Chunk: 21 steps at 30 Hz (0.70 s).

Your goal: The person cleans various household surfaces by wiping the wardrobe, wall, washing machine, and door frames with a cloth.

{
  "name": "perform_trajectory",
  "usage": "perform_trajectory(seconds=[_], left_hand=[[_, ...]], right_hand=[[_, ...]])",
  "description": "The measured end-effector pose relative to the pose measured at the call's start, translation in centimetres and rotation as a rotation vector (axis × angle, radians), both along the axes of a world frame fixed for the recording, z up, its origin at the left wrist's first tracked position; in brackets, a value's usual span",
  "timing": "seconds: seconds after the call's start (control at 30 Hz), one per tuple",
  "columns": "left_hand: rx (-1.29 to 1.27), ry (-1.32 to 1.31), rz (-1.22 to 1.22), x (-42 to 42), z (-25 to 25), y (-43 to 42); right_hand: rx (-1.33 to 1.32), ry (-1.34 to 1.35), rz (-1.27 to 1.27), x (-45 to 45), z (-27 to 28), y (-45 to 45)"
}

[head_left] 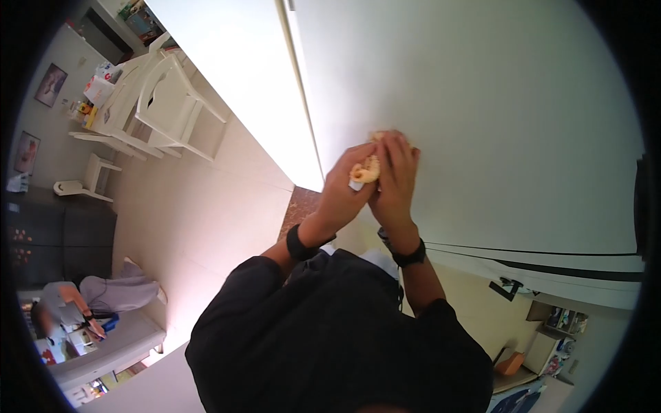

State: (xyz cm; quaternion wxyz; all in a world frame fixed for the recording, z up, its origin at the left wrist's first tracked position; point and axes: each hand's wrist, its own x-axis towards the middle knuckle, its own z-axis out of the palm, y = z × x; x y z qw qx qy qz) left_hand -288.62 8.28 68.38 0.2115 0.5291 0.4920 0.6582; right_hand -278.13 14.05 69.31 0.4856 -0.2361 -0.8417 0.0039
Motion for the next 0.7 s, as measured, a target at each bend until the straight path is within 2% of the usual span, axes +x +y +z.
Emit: perform_trajectory(seconds=[0.07,0.27,0.37,0.47,0.7], left_hand=[[0.098,0.092,0.017,-0.2,0.0,0.5],[0.037,0.203,0.033,0.1,-4.1,1.7],[-0.01,0.204,0.007,-0.3,-5.0,1.6],[0.067,0.246,0.042,-1.2,-4.5,2.4],[0.223,0.294,0.216,-2.7,0.8,2.9]], right_hand=[[0.023,-0.007,-0.023,0.3,-1.2,0.3],[-0.112,-0.159,-0.113,3.0,-6.1,-0.8],[-0.15,-0.161,-0.082,3.6,-7.5,-1.1],[-0.16,-0.141,-0.039,3.2,-7.3,-0.8],[0.014,0.005,0.103,0.1,-3.0,1.6]])
